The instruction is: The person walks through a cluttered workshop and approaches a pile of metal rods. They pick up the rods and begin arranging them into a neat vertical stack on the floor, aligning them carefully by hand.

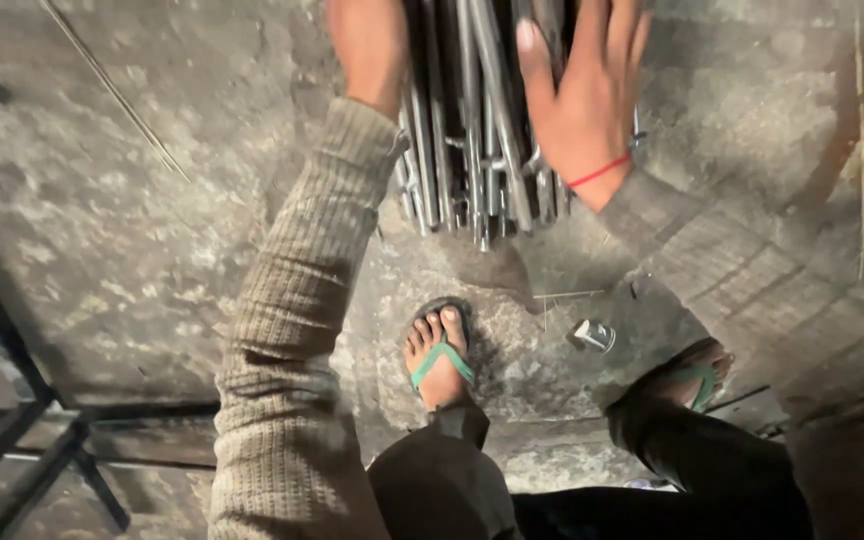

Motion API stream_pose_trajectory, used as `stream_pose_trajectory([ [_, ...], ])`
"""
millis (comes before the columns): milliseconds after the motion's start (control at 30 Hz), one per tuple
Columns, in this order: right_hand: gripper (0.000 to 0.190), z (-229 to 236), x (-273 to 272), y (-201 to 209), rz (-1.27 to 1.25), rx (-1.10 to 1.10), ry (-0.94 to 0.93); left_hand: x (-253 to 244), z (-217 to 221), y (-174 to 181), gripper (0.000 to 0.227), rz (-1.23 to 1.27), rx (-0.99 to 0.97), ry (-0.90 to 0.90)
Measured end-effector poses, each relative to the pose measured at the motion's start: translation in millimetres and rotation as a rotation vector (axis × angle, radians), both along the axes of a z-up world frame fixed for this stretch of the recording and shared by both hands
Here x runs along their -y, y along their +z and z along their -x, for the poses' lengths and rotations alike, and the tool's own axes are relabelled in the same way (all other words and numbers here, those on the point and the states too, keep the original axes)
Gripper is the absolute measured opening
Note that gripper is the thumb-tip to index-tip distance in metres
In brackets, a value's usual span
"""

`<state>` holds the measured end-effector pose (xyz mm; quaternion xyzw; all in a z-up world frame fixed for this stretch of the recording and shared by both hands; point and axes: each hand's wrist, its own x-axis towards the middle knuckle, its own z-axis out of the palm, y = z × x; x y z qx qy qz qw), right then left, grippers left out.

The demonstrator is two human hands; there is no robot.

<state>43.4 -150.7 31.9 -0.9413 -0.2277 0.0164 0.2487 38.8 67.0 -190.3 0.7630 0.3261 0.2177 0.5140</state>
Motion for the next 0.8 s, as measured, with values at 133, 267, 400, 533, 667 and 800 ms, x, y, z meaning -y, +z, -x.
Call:
stream_pose_trajectory([
  [133,0.061,16,5,-5,0.064,0.028,-0.037,1,-3,121,0.060,0.396,-0.109,-0.061],
  [267,0.069,23,-11,6,0.112,-0.133,-0.129,12,3,169,0.098,0.568,-0.231,-0.018],
  [400,0.090,29,-12,-10,0.141,-0.195,-0.085,2,14,170,0.114,0.499,-0.382,-0.145],
  [533,0.108,3,-8,26,0.184,-0.297,0.039,-8,14,168,0.118,0.487,-0.421,-0.259],
  [667,0.116,-47,3,51,0.324,-0.458,0.151,-15,14,163,0.118,0.551,-0.562,-0.321],
  [800,0.107,-113,54,-13,-0.012,-0.160,0.053,-8,19,172,0.105,0.669,-0.247,-0.299],
])
